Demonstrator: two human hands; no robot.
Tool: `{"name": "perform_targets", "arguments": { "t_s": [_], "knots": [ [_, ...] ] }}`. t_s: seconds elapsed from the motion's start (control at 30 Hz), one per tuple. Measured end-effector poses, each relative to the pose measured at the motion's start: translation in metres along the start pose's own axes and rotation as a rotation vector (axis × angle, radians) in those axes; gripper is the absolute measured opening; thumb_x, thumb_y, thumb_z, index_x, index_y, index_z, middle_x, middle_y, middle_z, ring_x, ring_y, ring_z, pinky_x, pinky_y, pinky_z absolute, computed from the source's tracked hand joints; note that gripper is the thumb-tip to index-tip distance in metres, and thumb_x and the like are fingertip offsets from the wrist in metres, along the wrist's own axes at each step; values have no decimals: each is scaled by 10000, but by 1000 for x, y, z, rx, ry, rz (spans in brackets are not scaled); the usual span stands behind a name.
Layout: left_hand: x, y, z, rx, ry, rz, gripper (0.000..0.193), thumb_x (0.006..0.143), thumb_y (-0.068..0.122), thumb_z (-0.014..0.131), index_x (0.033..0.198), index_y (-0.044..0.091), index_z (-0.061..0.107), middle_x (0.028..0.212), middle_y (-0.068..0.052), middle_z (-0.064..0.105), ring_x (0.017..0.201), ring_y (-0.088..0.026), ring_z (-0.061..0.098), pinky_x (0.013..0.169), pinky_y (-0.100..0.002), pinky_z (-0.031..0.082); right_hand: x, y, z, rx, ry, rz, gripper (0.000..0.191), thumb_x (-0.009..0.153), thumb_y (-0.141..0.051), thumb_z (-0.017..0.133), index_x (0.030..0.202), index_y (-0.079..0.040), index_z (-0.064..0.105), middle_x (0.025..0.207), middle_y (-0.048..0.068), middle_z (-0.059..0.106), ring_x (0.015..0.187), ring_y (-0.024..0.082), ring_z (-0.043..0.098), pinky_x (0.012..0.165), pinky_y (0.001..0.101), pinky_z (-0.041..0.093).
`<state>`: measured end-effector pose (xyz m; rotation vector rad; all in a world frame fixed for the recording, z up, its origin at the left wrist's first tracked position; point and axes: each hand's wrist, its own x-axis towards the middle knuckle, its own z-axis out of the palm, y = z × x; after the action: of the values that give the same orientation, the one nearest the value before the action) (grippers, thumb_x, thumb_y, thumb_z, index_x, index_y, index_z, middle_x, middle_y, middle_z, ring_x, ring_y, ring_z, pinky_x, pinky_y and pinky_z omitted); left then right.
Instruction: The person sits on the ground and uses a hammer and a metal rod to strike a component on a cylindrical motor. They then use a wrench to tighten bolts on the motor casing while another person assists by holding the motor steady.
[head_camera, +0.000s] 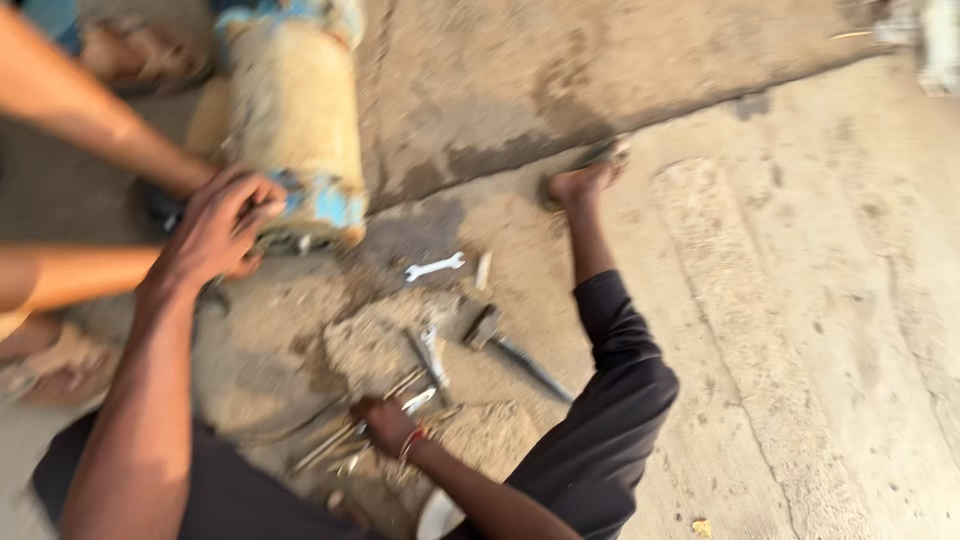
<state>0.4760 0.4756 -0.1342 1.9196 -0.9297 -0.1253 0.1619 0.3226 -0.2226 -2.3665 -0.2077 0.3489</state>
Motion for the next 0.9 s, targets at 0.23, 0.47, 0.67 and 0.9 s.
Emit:
{"name": "perform_targets", "arguments": {
  "t_s": [0.23,0.47,0.67,0.9],
  "knots": [
    [6,16,12,-61,263,-80,90,1080,0,566,1156,28,604,944,-90,598,810,-191,554,764,-317,496,-17,-12,-8,-97,-82,-30,204,919,-145,662,1113,-83,662,1021,125,668,1007,336,665,935,543,461],
    [5,14,-2,181,538,77,126,1195,57,667,1148,10,560,1045,-133,672,976,-260,669,883,-396,531,-6,6,15,-38,13,-106,211,840,-45,696,1045,-95,695,1173,137,676,1162,343,622,946,536,448],
    [-16,-23,-25,276,511,-224,121,957,45,750,1039,58,663,990,-143,685,876,-325,701,725,-452,549,6,13,11,-292,127,242,233,877,-263,711,1053,-115,754,1149,128,618,1120,329,539,952,570,417],
    [-34,-57,-23,541,456,-503,88,847,49,779,910,102,747,964,-158,703,856,-372,690,730,-498,551,9,37,-37,-235,19,589,569,1049,-543,472,1120,-48,744,1112,197,604,975,296,584,696,430,582]
  ]
}}
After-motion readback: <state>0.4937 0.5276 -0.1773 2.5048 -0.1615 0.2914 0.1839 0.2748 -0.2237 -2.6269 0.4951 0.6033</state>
